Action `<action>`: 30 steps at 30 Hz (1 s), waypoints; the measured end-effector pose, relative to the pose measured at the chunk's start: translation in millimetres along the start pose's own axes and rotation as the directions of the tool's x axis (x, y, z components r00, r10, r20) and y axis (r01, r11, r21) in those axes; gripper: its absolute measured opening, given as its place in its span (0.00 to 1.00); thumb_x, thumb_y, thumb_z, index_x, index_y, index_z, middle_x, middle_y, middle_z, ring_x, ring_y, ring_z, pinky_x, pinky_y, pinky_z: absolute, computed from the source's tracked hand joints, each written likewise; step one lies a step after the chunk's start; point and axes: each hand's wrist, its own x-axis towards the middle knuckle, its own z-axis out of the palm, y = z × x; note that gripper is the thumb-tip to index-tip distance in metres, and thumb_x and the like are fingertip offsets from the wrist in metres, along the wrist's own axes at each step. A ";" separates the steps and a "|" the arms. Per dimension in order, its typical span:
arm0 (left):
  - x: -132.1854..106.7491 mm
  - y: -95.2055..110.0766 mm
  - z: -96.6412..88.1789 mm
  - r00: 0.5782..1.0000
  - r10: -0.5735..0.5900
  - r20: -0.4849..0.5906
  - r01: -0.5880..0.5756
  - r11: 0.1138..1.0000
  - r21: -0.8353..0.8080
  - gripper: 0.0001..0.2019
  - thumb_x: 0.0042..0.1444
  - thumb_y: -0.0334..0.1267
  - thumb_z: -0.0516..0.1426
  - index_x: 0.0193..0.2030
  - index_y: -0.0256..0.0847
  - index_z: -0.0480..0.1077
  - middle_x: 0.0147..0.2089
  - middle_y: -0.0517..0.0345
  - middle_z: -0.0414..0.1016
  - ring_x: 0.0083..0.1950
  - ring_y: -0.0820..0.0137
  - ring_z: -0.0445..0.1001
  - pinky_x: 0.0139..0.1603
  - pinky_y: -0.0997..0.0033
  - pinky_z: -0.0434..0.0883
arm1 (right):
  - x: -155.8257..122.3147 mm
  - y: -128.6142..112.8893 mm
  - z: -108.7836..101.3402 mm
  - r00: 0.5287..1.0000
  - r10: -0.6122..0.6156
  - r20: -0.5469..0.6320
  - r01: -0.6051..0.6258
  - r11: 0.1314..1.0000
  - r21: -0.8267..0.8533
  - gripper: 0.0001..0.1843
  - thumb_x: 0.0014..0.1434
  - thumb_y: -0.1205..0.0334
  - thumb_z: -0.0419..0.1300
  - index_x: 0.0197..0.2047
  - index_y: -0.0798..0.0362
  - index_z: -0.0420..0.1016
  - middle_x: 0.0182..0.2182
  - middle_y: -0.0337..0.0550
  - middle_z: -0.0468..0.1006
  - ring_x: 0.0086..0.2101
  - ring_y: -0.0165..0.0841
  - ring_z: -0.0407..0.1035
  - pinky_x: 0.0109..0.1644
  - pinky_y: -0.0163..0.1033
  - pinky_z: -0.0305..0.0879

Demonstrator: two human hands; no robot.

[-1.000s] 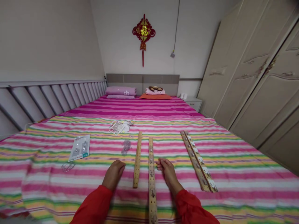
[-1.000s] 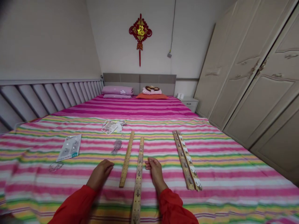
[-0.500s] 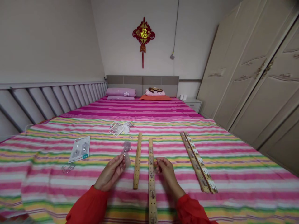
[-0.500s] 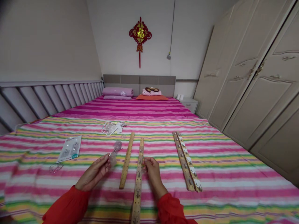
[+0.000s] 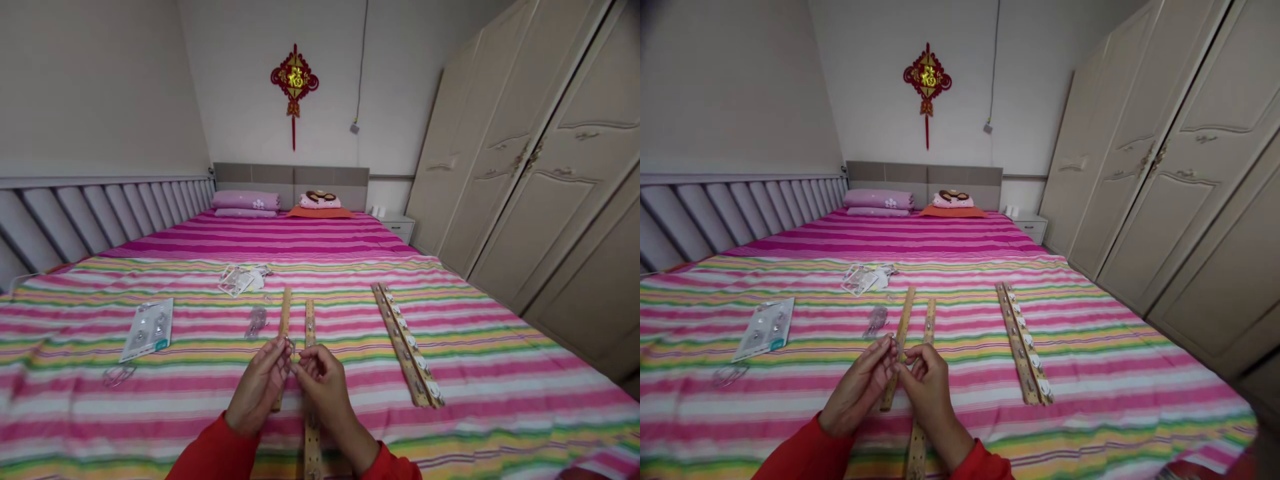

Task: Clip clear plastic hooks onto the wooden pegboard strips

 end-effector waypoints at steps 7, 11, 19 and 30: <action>-6.8 -11.7 6.4 0.998 0.059 0.035 -0.062 0.994 0.093 0.11 0.43 0.33 0.67 0.34 0.38 0.73 0.33 0.60 0.75 0.34 0.78 0.73 0.37 0.82 0.72 | 0.9 -2.7 -5.8 0.999 0.001 -0.051 0.002 0.998 0.062 0.11 0.50 0.54 0.64 0.29 0.53 0.73 0.20 0.34 0.66 0.21 0.27 0.57 0.24 0.32 0.55; -7.7 -15.5 6.6 0.997 0.071 0.026 -0.073 0.989 0.129 0.13 0.41 0.35 0.68 0.35 0.38 0.74 0.34 0.61 0.75 0.34 0.78 0.73 0.38 0.82 0.71 | 2.6 -7.3 -9.2 0.998 0.043 -0.046 -0.036 0.990 0.134 0.13 0.49 0.51 0.65 0.28 0.52 0.72 0.20 0.35 0.68 0.21 0.27 0.58 0.24 0.32 0.56; -11.7 -14.1 12.9 0.998 0.039 0.053 -0.045 0.992 0.116 0.15 0.37 0.36 0.70 0.33 0.38 0.74 0.32 0.61 0.76 0.33 0.78 0.73 0.36 0.81 0.71 | 2.4 -9.1 -8.6 0.995 0.091 -0.049 -0.079 0.974 0.211 0.14 0.47 0.51 0.67 0.31 0.52 0.73 0.22 0.36 0.72 0.23 0.29 0.64 0.27 0.32 0.61; -10.8 -9.6 3.5 0.959 0.202 0.199 -0.280 0.787 0.550 0.08 0.41 0.38 0.66 0.29 0.40 0.74 0.31 0.56 0.76 0.34 0.68 0.73 0.36 0.72 0.70 | 4.1 -0.3 -17.3 0.997 0.076 -0.032 -0.069 0.981 0.182 0.13 0.49 0.51 0.64 0.33 0.52 0.75 0.23 0.37 0.73 0.25 0.31 0.64 0.29 0.34 0.62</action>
